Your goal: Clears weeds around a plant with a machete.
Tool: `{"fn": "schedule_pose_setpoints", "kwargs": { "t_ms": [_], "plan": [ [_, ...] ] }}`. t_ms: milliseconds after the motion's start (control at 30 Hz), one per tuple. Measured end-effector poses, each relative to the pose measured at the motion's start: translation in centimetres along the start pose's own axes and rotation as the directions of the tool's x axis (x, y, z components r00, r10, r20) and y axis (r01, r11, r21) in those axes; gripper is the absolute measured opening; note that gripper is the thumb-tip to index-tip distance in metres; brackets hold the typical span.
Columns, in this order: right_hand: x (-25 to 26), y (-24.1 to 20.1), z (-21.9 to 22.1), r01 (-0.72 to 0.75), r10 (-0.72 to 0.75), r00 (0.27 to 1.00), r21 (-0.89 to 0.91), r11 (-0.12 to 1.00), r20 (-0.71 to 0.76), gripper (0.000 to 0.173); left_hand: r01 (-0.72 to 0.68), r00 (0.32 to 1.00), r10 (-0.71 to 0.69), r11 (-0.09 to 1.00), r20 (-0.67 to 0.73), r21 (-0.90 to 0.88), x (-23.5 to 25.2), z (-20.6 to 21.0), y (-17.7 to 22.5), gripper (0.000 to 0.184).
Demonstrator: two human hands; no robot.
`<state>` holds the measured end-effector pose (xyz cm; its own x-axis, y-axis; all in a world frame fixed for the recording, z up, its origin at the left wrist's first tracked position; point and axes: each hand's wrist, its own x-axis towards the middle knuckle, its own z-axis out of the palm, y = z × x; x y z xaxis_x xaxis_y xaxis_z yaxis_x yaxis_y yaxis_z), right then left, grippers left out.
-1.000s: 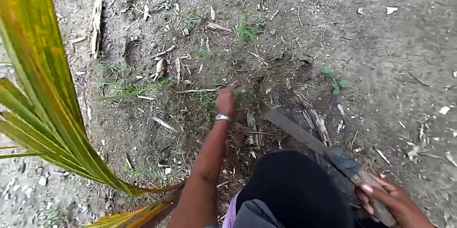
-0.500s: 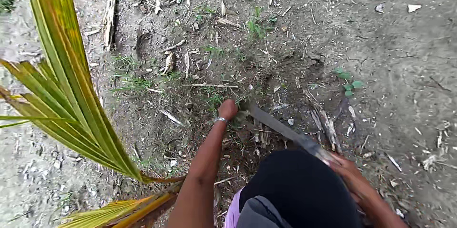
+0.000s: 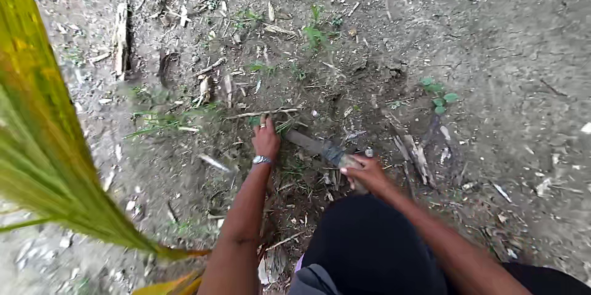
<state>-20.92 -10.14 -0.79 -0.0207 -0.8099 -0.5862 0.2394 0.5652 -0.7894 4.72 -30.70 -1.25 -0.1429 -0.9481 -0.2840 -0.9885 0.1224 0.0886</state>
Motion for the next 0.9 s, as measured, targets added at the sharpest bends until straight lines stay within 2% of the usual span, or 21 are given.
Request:
{"fn": "schedule_pose_setpoints", "kwargs": {
  "t_ms": [67, 133, 233, 367, 467, 567, 667, 767, 900],
  "plan": [
    [-0.9, 0.1, 0.2, 0.038, -0.040, 0.999, -0.082, 0.996, -0.015, 0.055, 0.027, 0.999, -0.026, 0.998, -0.025, 0.048, 0.0, 0.6, -0.2, 0.063],
    [-1.2, 0.5, 0.3, 0.034, -0.035, 0.999, -0.103, 0.994, -0.009, 0.057, 0.016, 0.996, -0.008, 0.996, -0.086, 0.092, 0.0, 1.4, -0.8, 0.067],
    [-1.6, 0.0, -1.0, 0.005, -0.004, 1.000, -0.024, 1.000, 0.011, 0.053, -0.042, 0.988, 0.052, 0.996, -0.143, 0.076, 0.2, 1.5, -0.5, 0.060],
    [-5.4, 0.0, -7.2, -0.055, 0.054, 0.998, 0.017, 0.998, 0.032, 0.048, 0.010, 0.999, -0.006, 0.995, -0.046, 0.101, 1.6, 0.9, 0.7, 0.054],
    [-10.1, 0.7, -12.2, -0.115, 0.116, 0.992, 0.031, 0.993, -0.057, 0.047, 0.092, 0.995, -0.096, 0.984, 0.020, 0.153, 3.2, 1.0, 1.4, 0.050],
    [-13.7, 2.3, -15.1, -0.179, 0.189, 0.973, 0.085, 0.980, -0.133, 0.048, 0.054, 0.993, -0.075, 0.976, 0.092, 0.211, 4.0, 0.6, 1.0, 0.047],
    [-15.7, 3.8, -15.9, -0.167, 0.189, 0.972, 0.150, 0.974, -0.141, 0.046, -0.009, 0.988, -0.027, 0.973, 0.151, 0.233, 3.7, 0.2, 0.0, 0.048],
    [-16.9, 2.8, -17.0, -0.168, 0.181, 0.979, 0.144, 0.975, -0.090, 0.048, 0.023, 0.987, -0.045, 0.990, 0.154, 0.141, 2.4, 0.2, -0.7, 0.051],
    [-15.3, 0.2, -16.7, -0.165, 0.164, 0.986, 0.120, 0.979, 0.017, 0.043, 0.154, 0.987, -0.142, 0.969, 0.072, -0.193, 0.9, -0.3, -1.1, 0.051]
  ]
}}
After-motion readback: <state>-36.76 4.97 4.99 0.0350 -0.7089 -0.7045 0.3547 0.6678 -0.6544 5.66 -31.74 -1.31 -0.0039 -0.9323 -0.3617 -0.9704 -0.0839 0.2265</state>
